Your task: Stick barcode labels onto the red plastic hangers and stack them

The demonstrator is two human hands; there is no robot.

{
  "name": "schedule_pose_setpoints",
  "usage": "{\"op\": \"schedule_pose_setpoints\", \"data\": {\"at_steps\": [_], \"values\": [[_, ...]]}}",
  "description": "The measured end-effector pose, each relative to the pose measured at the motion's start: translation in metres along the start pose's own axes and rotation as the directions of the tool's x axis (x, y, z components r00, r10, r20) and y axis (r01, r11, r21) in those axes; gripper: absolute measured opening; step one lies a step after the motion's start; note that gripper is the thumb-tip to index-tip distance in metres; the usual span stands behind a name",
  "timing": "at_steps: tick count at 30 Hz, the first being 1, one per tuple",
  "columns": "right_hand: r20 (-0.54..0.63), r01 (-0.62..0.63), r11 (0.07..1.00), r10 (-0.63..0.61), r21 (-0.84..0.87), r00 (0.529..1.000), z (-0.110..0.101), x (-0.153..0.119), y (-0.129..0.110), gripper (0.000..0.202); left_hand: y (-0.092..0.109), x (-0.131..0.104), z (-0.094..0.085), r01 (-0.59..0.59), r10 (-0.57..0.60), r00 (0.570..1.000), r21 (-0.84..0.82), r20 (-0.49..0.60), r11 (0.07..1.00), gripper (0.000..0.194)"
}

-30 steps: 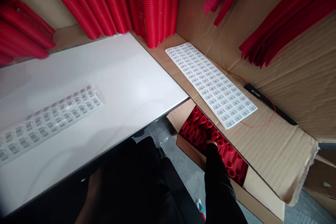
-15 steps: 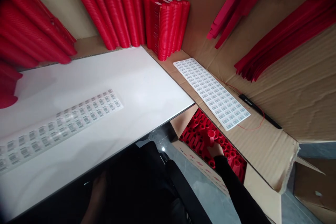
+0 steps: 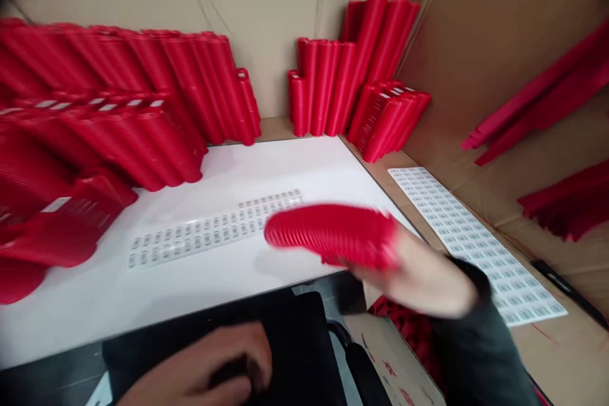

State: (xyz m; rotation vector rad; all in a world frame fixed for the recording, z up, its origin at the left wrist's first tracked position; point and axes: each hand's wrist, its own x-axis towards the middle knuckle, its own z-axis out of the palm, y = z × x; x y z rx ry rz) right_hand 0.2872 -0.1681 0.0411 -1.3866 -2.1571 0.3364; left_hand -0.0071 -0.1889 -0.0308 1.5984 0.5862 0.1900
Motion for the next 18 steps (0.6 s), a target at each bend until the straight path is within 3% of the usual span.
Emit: {"op": "schedule_pose_setpoints", "data": {"at_steps": [1, 2, 4, 5, 6, 7, 8, 9, 12, 15, 18], "values": [[0.150, 0.018, 0.997, -0.029, 0.069, 0.988, 0.000, 0.034, 0.002, 0.024, 0.017, 0.001, -0.010, -0.078, 0.078, 0.977, 0.010, -0.200, 0.997, 0.017], [0.281, 0.012, 0.994, -0.041, 0.105, 0.959, 0.003, 0.069, 0.005, 0.023, 0.031, 0.005, -0.022, -0.165, 0.168, 0.895, 0.042, -0.412, 0.985, 0.017], [0.396, -0.073, 0.997, 0.073, -0.015, 0.915, 0.017, 0.138, 0.013, 0.014, 0.050, 0.022, -0.054, -0.348, 0.301, 0.596, 0.099, -0.744, 0.932, 0.015], [0.418, -0.128, 0.985, 0.164, -0.114, 0.894, 0.027, 0.168, 0.018, 0.009, 0.057, 0.035, -0.074, -0.405, 0.295, 0.468, 0.095, -0.833, 0.910, 0.017], [0.419, -0.130, 0.981, 0.180, -0.145, 0.890, 0.038, 0.195, 0.022, 0.007, 0.061, 0.049, -0.095, -0.427, 0.287, 0.378, 0.109, -0.880, 0.898, 0.020], [0.424, -0.121, 0.981, 0.175, -0.151, 0.888, 0.048, 0.218, 0.026, 0.008, 0.064, 0.064, -0.118, -0.419, 0.285, 0.293, 0.145, -0.913, 0.896, 0.024], [0.434, -0.114, 0.982, 0.169, -0.151, 0.885, 0.059, 0.235, 0.029, 0.009, 0.066, 0.079, -0.139, -0.385, 0.278, 0.234, 0.174, -0.931, 0.906, 0.028], [0.444, -0.106, 0.984, 0.160, -0.144, 0.882, 0.068, 0.249, 0.031, 0.009, 0.066, 0.094, -0.159, -0.333, 0.281, 0.203, 0.204, -0.938, 0.921, 0.028], [0.456, -0.069, 0.993, 0.107, -0.099, 0.883, 0.086, 0.271, 0.033, 0.013, 0.055, 0.132, -0.203, -0.230, 0.278, 0.277, 0.217, -0.920, 0.949, 0.017], [0.417, -0.025, 1.000, 0.030, -0.017, 0.908, 0.086, 0.274, 0.035, 0.023, 0.032, 0.156, -0.224, -0.207, 0.291, 0.336, 0.231, -0.896, 0.951, 0.008], [0.295, -0.009, 0.999, -0.008, 0.053, 0.956, 0.074, 0.266, 0.048, 0.036, 0.009, 0.169, -0.232, -0.211, 0.305, 0.315, 0.247, -0.899, 0.946, 0.010]]}}
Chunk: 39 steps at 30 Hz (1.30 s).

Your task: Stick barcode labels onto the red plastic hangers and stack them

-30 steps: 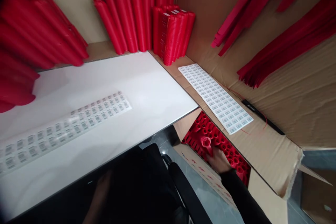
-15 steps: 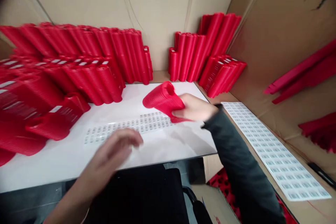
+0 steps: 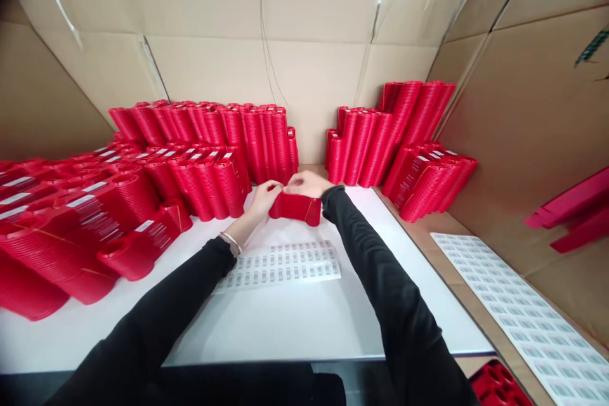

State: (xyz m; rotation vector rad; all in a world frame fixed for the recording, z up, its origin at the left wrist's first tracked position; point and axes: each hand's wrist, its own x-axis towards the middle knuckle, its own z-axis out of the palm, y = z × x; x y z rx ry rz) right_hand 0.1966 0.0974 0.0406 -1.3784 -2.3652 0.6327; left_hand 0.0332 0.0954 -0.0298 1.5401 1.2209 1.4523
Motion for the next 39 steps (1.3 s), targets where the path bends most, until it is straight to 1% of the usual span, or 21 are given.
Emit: {"op": "schedule_pose_setpoints", "data": {"at_steps": [2, 3, 6, 10, 13, 16, 19, 22, 24, 25, 28, 29, 31, 32, 34, 36, 39], "values": [[-0.088, -0.028, 0.999, 0.030, 0.019, 0.996, -0.008, -0.011, 0.013, 0.046, -0.012, 0.002, 0.002, 0.000, 0.000, 0.999, 0.003, -0.039, 1.000, 0.010], [-0.105, -0.052, 0.998, 0.054, 0.026, 0.993, -0.011, -0.015, 0.020, 0.048, -0.016, 0.003, 0.002, 0.001, -0.001, 0.998, 0.004, -0.057, 1.000, 0.010], [-0.089, -0.109, 0.992, 0.114, 0.058, 0.989, -0.013, -0.020, 0.036, 0.040, -0.023, 0.004, 0.004, -0.002, 0.003, 0.996, 0.005, -0.094, 1.000, 0.008], [-0.074, -0.169, 0.978, 0.179, 0.126, 0.981, -0.007, -0.014, 0.038, 0.028, -0.025, 0.001, 0.005, -0.021, 0.021, 0.991, 0.003, -0.133, 1.000, 0.006], [-0.088, -0.215, 0.953, 0.238, 0.212, 0.967, -0.010, -0.016, 0.042, 0.029, -0.027, -0.001, 0.004, -0.035, 0.035, 0.987, 0.001, -0.158, 0.999, 0.005], [-0.107, -0.256, 0.923, 0.296, 0.287, 0.949, -0.022, -0.028, 0.059, 0.034, -0.028, -0.002, 0.004, -0.043, 0.042, 0.982, -0.004, -0.183, 0.999, 0.006], [-0.073, -0.301, 0.908, 0.334, 0.292, 0.940, -0.033, -0.041, 0.082, 0.033, -0.028, -0.001, 0.005, -0.051, 0.048, 0.979, -0.010, -0.198, 0.999, 0.005], [0.003, -0.345, 0.911, 0.353, 0.226, 0.935, -0.031, -0.044, 0.095, 0.026, -0.028, 0.000, 0.006, -0.059, 0.055, 0.979, -0.015, -0.196, 0.998, 0.004], [0.040, -0.329, 0.926, 0.327, 0.187, 0.944, -0.026, -0.040, 0.093, 0.024, -0.028, 0.000, 0.006, -0.062, 0.058, 0.979, -0.017, -0.194, 0.998, 0.004], [0.038, -0.300, 0.937, 0.299, 0.180, 0.954, -0.023, -0.036, 0.089, 0.025, -0.028, 0.000, 0.007, -0.062, 0.058, 0.979, -0.018, -0.193, 0.998, 0.004], [-0.025, -0.159, 0.967, 0.167, 0.197, 0.986, -0.012, -0.026, 0.068, 0.042, -0.029, 0.000, 0.007, -0.061, 0.056, 0.980, -0.019, -0.189, 0.998, 0.004], [-0.029, -0.111, 0.973, 0.119, 0.205, 0.992, -0.008, -0.023, 0.060, 0.048, -0.029, 0.000, 0.007, -0.061, 0.056, 0.981, -0.020, -0.186, 0.998, 0.004], [0.004, -0.045, 0.979, 0.045, 0.201, 0.999, 0.000, -0.019, 0.047, 0.057, -0.030, -0.001, 0.006, -0.061, 0.055, 0.981, -0.025, -0.184, 0.998, 0.004], [0.027, -0.024, 0.981, 0.020, 0.193, 0.999, 0.003, -0.018, 0.043, 0.056, -0.030, -0.001, 0.006, -0.060, 0.054, 0.981, -0.029, -0.185, 0.998, 0.004], [0.060, 0.003, 0.984, -0.014, 0.178, 0.998, 0.008, -0.017, 0.038, 0.046, -0.029, -0.001, 0.005, -0.057, 0.048, 0.981, -0.041, -0.186, 0.998, 0.003], [0.059, 0.025, 0.984, -0.036, 0.174, 0.998, 0.010, -0.017, 0.038, 0.037, -0.028, -0.002, 0.005, -0.056, 0.045, 0.982, -0.056, -0.182, 0.997, 0.003], [0.034, 0.048, 0.981, -0.055, 0.188, 0.998, 0.008, -0.018, 0.042, 0.033, -0.025, -0.003, 0.005, -0.057, 0.042, 0.984, -0.082, -0.172, 0.995, 0.007]]}}
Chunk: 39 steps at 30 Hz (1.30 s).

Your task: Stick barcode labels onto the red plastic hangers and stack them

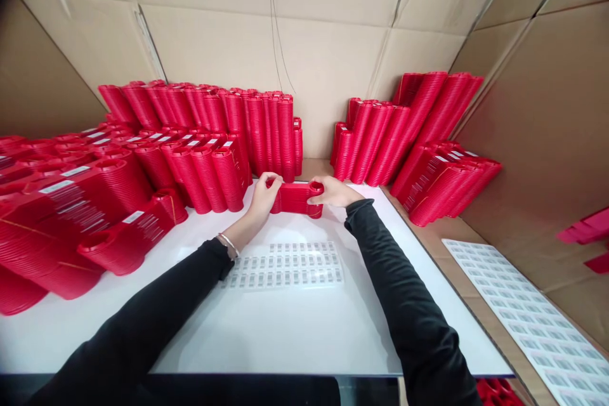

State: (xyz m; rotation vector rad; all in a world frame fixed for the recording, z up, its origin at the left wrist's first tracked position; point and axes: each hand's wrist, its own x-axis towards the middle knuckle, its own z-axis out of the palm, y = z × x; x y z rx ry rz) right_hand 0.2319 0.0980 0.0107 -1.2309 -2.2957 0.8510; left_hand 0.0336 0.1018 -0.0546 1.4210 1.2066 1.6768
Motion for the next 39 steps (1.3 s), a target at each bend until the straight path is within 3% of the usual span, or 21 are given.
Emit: {"op": "schedule_pose_setpoints", "data": {"at_steps": [7, 14, 20, 25, 29, 32, 36, 39], "values": [[-0.040, 0.004, 0.997, 0.000, 0.075, 0.999, -0.011, -0.005, -0.002, 0.034, 0.015, 0.006, 0.000, 0.044, -0.045, 0.999, -0.065, -0.015, 0.997, 0.015], [-0.048, -0.025, 0.995, 0.029, 0.092, 0.998, -0.008, -0.006, -0.003, 0.032, 0.023, 0.004, 0.001, 0.090, -0.090, 0.996, -0.077, 0.003, 0.993, 0.009], [-0.115, -0.002, 0.990, 0.018, 0.138, 0.993, -0.012, -0.008, -0.009, 0.034, 0.044, 0.002, -0.003, 0.111, -0.113, 0.994, -0.123, -0.012, 0.986, 0.008], [-0.155, 0.085, 0.980, -0.057, 0.182, 0.986, -0.011, -0.009, -0.017, 0.031, 0.063, -0.001, -0.002, 0.207, -0.195, 0.977, -0.189, 0.082, 0.960, 0.017], [-0.209, 0.182, 0.966, -0.143, 0.183, 0.967, -0.012, -0.010, -0.027, 0.032, 0.077, 0.001, -0.005, 0.211, -0.171, 0.974, -0.336, 0.147, 0.918, 0.015], [-0.246, 0.185, 0.976, -0.152, 0.116, 0.957, -0.010, -0.011, -0.037, 0.034, 0.085, 0.004, -0.006, 0.197, -0.162, 0.980, -0.427, 0.117, 0.882, 0.013], [-0.410, 0.198, 0.979, -0.202, -0.054, 0.889, 0.006, -0.007, -0.051, 0.033, 0.094, 0.003, -0.005, 0.290, -0.292, 0.951, -0.635, 0.105, 0.716, 0.022], [-0.405, 0.235, 0.963, -0.269, -0.131, 0.874, 0.016, -0.004, -0.055, 0.058, 0.104, 0.005, -0.009, 0.244, -0.297, 0.953, -0.736, 0.061, 0.632, 0.028]]}}
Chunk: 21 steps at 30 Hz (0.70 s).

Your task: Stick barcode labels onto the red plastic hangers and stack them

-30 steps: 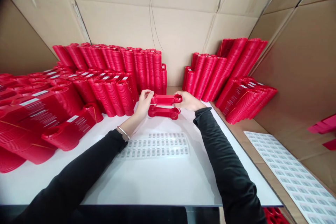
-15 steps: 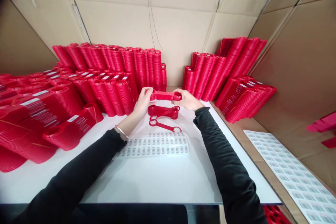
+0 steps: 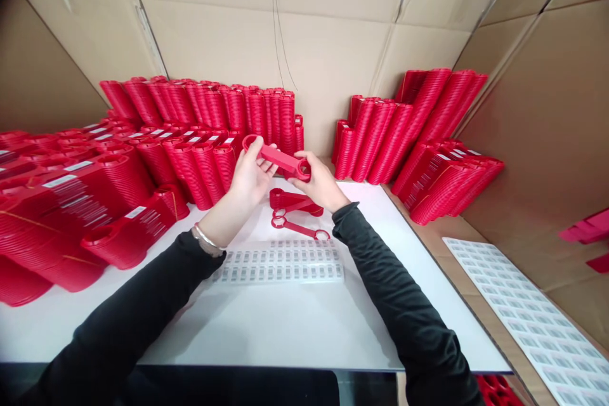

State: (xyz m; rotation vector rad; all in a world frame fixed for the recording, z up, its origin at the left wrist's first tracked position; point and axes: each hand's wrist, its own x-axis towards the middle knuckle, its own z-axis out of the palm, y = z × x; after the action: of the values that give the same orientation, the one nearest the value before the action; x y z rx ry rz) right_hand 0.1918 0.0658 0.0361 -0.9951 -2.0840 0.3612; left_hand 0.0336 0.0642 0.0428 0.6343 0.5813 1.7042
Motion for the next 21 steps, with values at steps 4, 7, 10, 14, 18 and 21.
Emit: {"op": "schedule_pose_setpoints", "data": {"at_steps": [4, 7, 10, 14, 18, 21], "values": [[0.161, 0.030, 0.958, 0.017, -0.286, 0.987, 0.000, -0.002, 0.002, 0.072, 0.029, 0.011, -0.003, -0.141, 0.137, 0.989, -0.066, -0.058, 0.988, 0.036], [0.367, 0.099, 0.828, 0.135, -0.553, 0.920, 0.006, -0.007, 0.001, 0.028, 0.049, 0.021, -0.009, -0.224, 0.218, 0.973, -0.067, -0.081, 0.972, 0.038], [0.423, 0.128, 0.781, 0.186, -0.612, 0.887, 0.018, -0.012, -0.004, 0.014, 0.058, 0.023, -0.010, -0.221, 0.214, 0.974, -0.094, -0.078, 0.971, 0.038], [0.428, 0.125, 0.763, 0.211, -0.635, 0.879, 0.019, -0.012, -0.011, 0.021, 0.057, 0.016, -0.004, -0.185, 0.178, 0.982, -0.128, -0.062, 0.974, 0.035], [0.521, 0.141, 0.810, 0.223, -0.570, 0.824, 0.008, -0.010, -0.018, 0.028, 0.056, 0.011, -0.001, -0.186, 0.184, 0.982, -0.127, -0.031, 0.974, 0.031], [0.590, 0.127, 0.831, 0.267, -0.541, 0.762, 0.011, -0.013, -0.020, 0.026, 0.055, 0.010, 0.000, -0.182, 0.179, 0.983, -0.129, -0.034, 0.975, 0.031]]}}
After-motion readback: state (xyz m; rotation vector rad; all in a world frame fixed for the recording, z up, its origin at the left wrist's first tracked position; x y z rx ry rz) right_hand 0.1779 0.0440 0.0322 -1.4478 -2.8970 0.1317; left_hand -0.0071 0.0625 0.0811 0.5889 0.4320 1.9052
